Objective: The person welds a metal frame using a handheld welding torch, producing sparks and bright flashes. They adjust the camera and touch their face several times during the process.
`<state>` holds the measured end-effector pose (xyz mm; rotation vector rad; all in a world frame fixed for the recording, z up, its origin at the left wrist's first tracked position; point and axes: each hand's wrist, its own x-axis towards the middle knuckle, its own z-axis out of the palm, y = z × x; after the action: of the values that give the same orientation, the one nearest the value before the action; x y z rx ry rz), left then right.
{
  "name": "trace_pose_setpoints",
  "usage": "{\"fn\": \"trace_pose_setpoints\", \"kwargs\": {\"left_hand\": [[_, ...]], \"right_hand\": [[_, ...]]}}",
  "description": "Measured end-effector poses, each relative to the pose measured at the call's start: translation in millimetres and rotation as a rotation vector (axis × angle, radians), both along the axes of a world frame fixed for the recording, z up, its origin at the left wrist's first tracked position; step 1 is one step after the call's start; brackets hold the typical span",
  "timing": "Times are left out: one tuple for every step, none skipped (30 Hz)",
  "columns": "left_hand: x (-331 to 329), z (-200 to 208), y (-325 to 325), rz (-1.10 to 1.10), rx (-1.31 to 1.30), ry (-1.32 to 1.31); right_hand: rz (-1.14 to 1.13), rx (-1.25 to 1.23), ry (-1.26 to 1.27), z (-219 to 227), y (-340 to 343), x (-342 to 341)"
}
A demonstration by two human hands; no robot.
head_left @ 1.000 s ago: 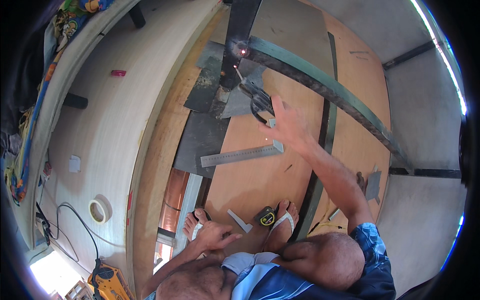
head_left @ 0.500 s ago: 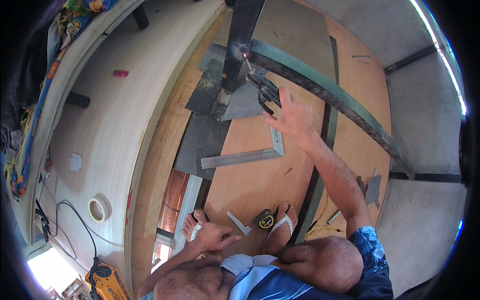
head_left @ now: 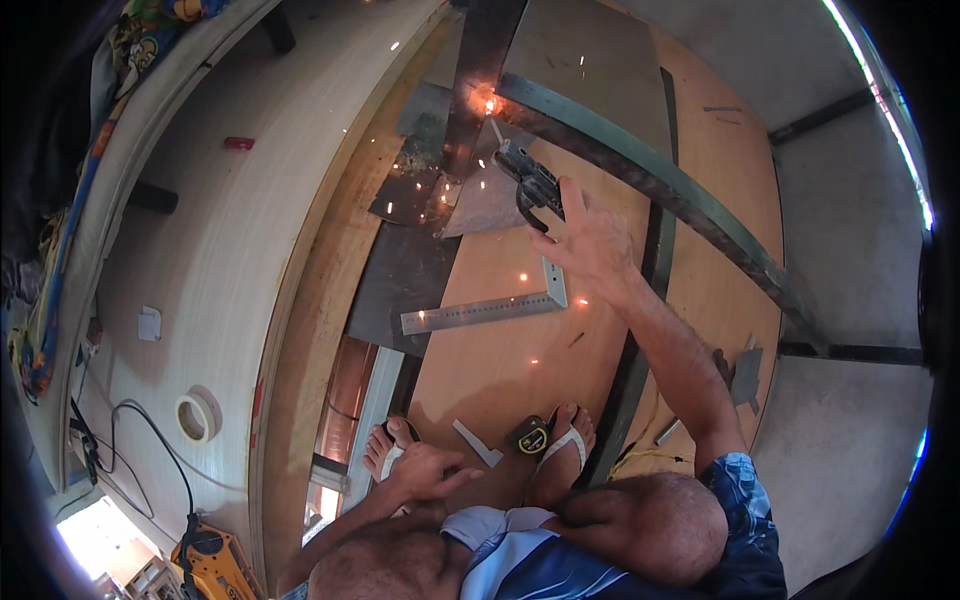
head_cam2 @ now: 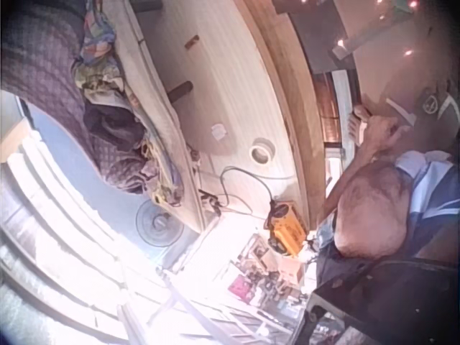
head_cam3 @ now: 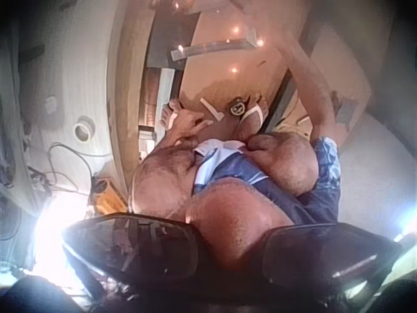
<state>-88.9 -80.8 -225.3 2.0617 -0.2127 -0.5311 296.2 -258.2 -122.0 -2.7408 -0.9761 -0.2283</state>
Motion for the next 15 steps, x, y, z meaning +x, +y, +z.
{"fn": "trace_pose_setpoints", "kwargs": {"left_hand": [[1.2, 0.6, 0.7, 0.003, -0.006, 0.004], [2.7, 0.9, 1.5, 0.001, 0.002, 0.015], [3.4, 1.9, 1.8, -0.038, 0.029, 0.073], [6.8, 1.2, 3.4, 0.003, 0.005, 0.015], [7.5, 1.7, 3.5, 0.009, -0.002, 0.003], [9.5, 1.5, 4.2, 0.009, 0.000, 0.010], [9.8, 1.8, 4.1, 0.016, -0.008, -0.013], [10.4, 1.9, 4.3, 0.018, -0.010, -0.014], [10.1, 2.0, 4.1, -0.002, 0.001, 0.015], [9.7, 1.8, 4.0, 0.017, -0.012, -0.014], [9.2, 1.4, 3.9, 0.015, -0.013, -0.014], [8.5, 0.8, 3.7, 0.001, -0.002, 0.006], [7.9, 0.0, 3.7, 0.008, -0.012, -0.014], [7.3, -0.9, 3.5, 0.003, -0.010, -0.015], [6.9, -2.0, 3.5, -0.008, 0.004, 0.001]], "right_hand": [[-0.012, -0.019, 0.012, -0.5, 1.9, 3.2], [-0.014, -0.017, 0.006, -0.3, 2.7, 5.3], [-0.023, -0.025, 0.024, -0.3, 4.0, 7.1], [-0.015, -0.017, 0.003, 0.0, 6.0, 12.1], [-0.011, -0.019, 0.007, 0.6, 6.9, 14.0], [-0.013, -0.013, 0.006, 0.8, 8.1, 16.1], [-0.005, -0.010, -0.012, 1.3, 8.4, 16.8], [-0.001, 0.000, -0.031, 1.6, 9.4, 17.9], [0.005, 0.017, -0.044, 1.9, 9.8, 18.0], [-0.001, -0.008, -0.034, 2.4, 9.8, 18.5], [-0.004, -0.025, -0.018, 2.7, 9.8, 18.9], [-0.013, -0.040, 0.004, 3.0, 9.5, 19.0], [-0.004, -0.041, -0.003, 3.1, 9.5, 19.6], [0.001, -0.038, -0.002, 3.0, 9.2, 19.7], [0.009, -0.025, -0.002, 2.7, 9.2, 20.4]]}}
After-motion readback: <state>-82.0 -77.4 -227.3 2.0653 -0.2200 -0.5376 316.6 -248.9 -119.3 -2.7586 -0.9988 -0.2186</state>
